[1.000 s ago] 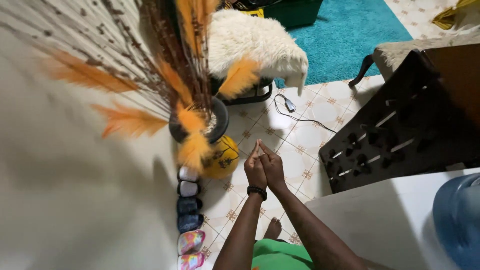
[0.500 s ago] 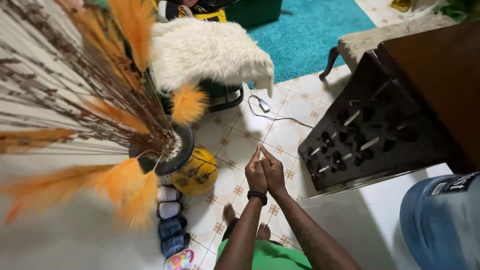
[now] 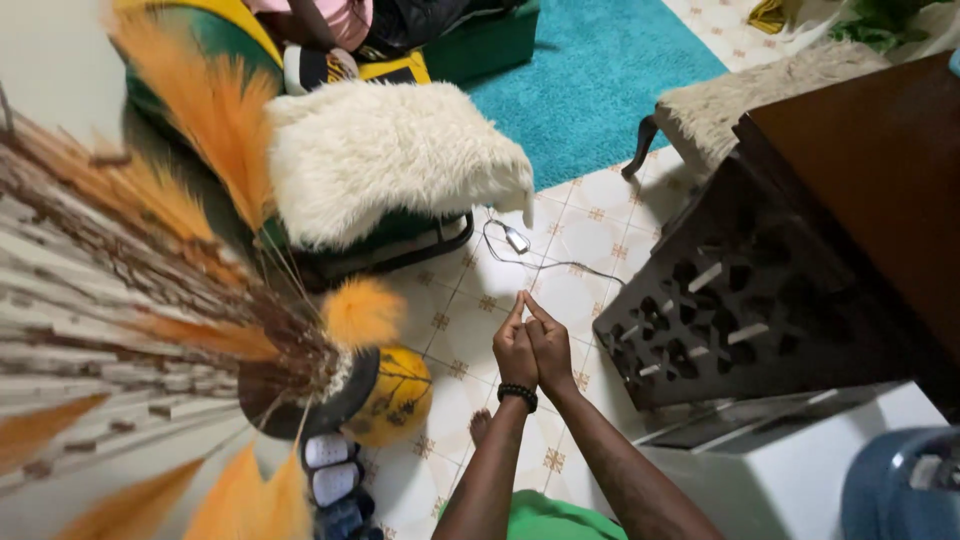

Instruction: The person carries items from the living area and places them on a storage rack in the bathroom.

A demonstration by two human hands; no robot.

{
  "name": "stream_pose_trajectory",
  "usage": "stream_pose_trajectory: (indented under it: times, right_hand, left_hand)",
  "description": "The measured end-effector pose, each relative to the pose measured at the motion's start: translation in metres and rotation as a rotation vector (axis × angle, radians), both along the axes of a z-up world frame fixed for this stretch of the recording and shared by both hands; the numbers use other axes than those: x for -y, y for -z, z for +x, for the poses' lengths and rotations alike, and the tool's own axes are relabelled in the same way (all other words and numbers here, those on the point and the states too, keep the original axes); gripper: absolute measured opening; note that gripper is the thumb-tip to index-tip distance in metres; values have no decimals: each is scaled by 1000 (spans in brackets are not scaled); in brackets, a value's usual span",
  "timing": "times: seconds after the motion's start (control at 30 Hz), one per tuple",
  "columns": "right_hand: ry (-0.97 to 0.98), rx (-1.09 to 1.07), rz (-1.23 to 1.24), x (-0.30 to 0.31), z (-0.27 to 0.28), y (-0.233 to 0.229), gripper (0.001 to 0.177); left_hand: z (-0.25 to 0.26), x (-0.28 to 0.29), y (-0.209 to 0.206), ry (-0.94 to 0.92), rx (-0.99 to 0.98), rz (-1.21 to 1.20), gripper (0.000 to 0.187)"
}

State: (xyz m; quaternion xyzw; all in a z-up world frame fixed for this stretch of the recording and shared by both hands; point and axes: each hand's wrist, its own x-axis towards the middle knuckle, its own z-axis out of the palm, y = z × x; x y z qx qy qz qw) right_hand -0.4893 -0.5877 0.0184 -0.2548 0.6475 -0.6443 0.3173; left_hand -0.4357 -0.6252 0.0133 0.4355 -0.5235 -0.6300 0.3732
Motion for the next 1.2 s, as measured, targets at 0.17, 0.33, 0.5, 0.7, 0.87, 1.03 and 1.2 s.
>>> stream_pose_trajectory:
  times: [0.17, 0.33, 0.5, 0.7, 0.87, 1.03, 1.2]
  right_hand:
    - [53, -10, 8, 43, -21, 3, 51]
    - [123, -53, 41, 72, -45, 3, 51]
    - [172, -43, 33, 91, -55, -4, 53]
    - [202, -105, 103, 103, -66, -16, 53]
    - [221, -45, 30, 113, -88, 0, 53]
    - [214, -65, 19, 134, -128, -4, 53]
    - [176, -128, -51, 167, -189, 16, 54]
  left_hand:
    - [-21, 45, -7, 47, -21, -22, 53]
    - [-49, 79, 8, 113, -138, -46, 53]
    - [-58, 100, -16, 156, -5, -38, 53]
    - [-74, 116, -11, 208, -96, 8, 54]
    - [-97, 126, 0, 232, -67, 3, 54]
    - [-138, 147, 3, 237, -175, 65, 52]
    - [-193, 180, 6, 217, -202, 13, 55]
